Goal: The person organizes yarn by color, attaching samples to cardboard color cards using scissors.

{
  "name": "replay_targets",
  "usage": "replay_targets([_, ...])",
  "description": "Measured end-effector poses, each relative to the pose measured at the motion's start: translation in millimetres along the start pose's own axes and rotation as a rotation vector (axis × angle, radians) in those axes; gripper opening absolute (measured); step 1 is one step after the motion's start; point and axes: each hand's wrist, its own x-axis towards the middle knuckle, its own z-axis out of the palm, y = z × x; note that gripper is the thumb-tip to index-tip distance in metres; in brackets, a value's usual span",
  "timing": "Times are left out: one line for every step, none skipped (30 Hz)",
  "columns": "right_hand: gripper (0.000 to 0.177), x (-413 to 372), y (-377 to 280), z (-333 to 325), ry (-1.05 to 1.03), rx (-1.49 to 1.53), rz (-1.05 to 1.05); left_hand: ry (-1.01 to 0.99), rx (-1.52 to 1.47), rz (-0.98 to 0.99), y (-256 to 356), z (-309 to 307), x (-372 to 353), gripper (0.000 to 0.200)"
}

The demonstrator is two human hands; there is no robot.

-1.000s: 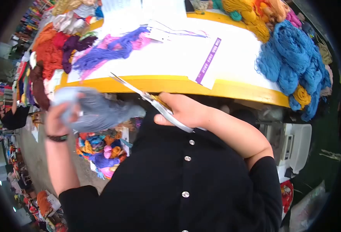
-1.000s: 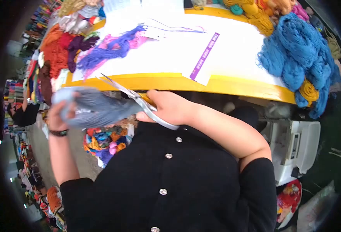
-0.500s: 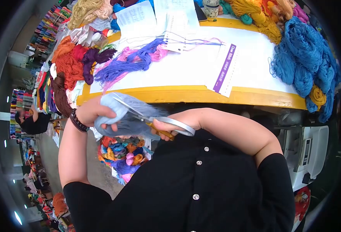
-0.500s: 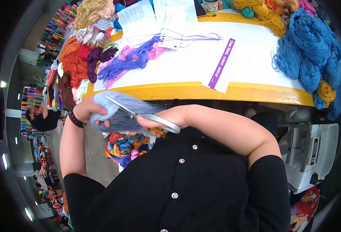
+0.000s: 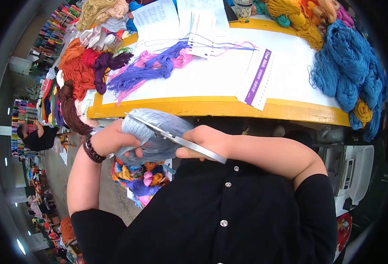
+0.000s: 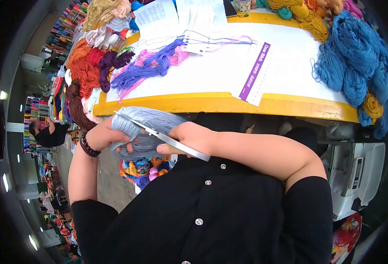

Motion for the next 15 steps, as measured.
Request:
replay_targets([0.077,-2,-1,-3,0.015,-0.096,0.010,-0.005,-0.008,-0.001,0,1,0,0.032])
replay_targets([0.080,1,1,-2,0.052,-0.124,-0.060,-0.012,-0.015,-0.002,-1,2,1,0.032])
replay_targets([0.081,10,10,4,0.106,-0.099,-0.131,-0.061,-0.032,0.020,-4,5,6,0.032])
replay_targets([0.082,16,16,10,0.160,-0.075,-0.203,-0.081,-0.017,0.006,-4,8,8,0.033])
replay_targets([0.083,12,7,10,0.088,-0.042,-0.112,-0.101,-0.002,-0.008,-3,10,10,0.033])
replay_targets([0.083,7,-2,4,0.026,-0.053,-0.012,-0.078,-0.026,-0.004,0,13,7,0.036])
replay_targets([0.083,3,-6,-1,-0.038,-0.060,0.089,-0.058,-0.028,0.021,-1,9,7,0.037])
replay_targets([0.067,-2,-4,0,0.049,-0.102,0.009,-0.037,-0.031,0.047,-4,4,7,0.038])
replay_targets([0.068,4,3,3,0.092,-0.145,-0.023,0.004,0.030,-0.011,-5,0,7,0.038])
replay_targets([0.068,10,12,7,0.138,-0.183,-0.054,0.002,0.033,-0.037,-7,2,7,0.039])
replay_targets([0.071,14,12,8,0.149,-0.178,-0.133,-0.002,0.037,-0.060,-7,5,8,0.039])
replay_targets([0.076,18,9,10,0.121,-0.113,-0.096,-0.053,0.026,-0.061,-7,10,10,0.039])
replay_targets([0.082,19,5,12,0.094,-0.048,-0.059,-0.053,0.024,-0.048,-5,14,10,0.039])
replay_targets([0.082,12,-4,10,0.062,-0.039,-0.013,-0.054,0.022,-0.035,-3,16,10,0.039])
replay_targets([0.082,8,-7,5,0.012,-0.060,0.047,-0.018,0.097,-0.061,-5,12,10,0.040])
